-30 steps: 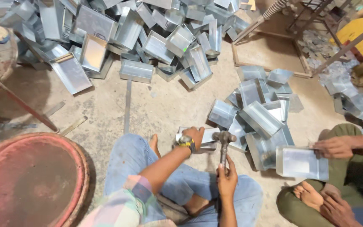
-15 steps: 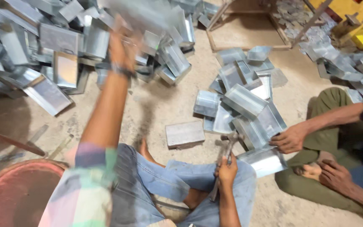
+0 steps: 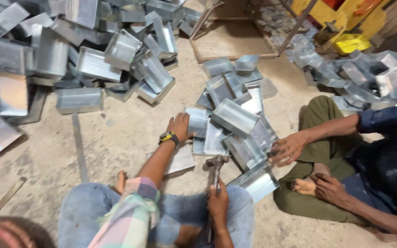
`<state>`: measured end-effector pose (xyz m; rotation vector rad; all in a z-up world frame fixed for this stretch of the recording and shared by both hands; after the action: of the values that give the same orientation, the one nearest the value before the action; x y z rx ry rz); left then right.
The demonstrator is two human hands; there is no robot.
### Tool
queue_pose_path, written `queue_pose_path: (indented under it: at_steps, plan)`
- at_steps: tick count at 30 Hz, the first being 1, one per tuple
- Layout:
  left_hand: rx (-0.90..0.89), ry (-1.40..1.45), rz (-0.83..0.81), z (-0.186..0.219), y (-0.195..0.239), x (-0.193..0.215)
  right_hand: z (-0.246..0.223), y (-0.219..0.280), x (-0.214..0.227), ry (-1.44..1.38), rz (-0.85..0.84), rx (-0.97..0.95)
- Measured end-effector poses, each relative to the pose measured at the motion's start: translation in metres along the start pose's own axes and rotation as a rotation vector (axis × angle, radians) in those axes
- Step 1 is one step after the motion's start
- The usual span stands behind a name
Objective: The person sits on the floor and uses a hammer to shape the edges and corners of small rectangular metal trays.
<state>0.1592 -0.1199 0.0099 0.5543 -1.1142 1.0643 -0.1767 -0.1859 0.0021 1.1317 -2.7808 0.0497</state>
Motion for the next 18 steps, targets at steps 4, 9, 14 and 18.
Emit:
queue_pose_path:
  at_steps: [4,9,14,18]
  plan:
    - [0.054,-0.216,-0.215,0.008,-0.006,-0.035,0.018,0.0,-0.004,0.047,-0.008,-0.056]
    - [0.058,-0.214,-0.099,0.015,-0.013,-0.001,0.036,-0.016,-0.005,0.169,-0.016,0.366]
    - [0.078,0.025,-0.046,0.052,0.036,0.069,0.04,-0.009,-0.003,0.041,-0.06,0.067]
    - [0.197,0.044,-0.003,0.079,0.101,0.075,0.022,-0.007,-0.004,0.032,-0.033,0.035]
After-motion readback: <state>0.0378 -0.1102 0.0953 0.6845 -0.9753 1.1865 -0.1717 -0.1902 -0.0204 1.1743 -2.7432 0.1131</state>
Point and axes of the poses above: each hand's wrist, its own y-axis away from the middle knuckle, its own x-axis out of the back of the hand, z = x × y, the point moved 2 cm from there along -y, towards the middle knuckle, and after that the axes turned 15 degrees about x, right-handed, at the moved point
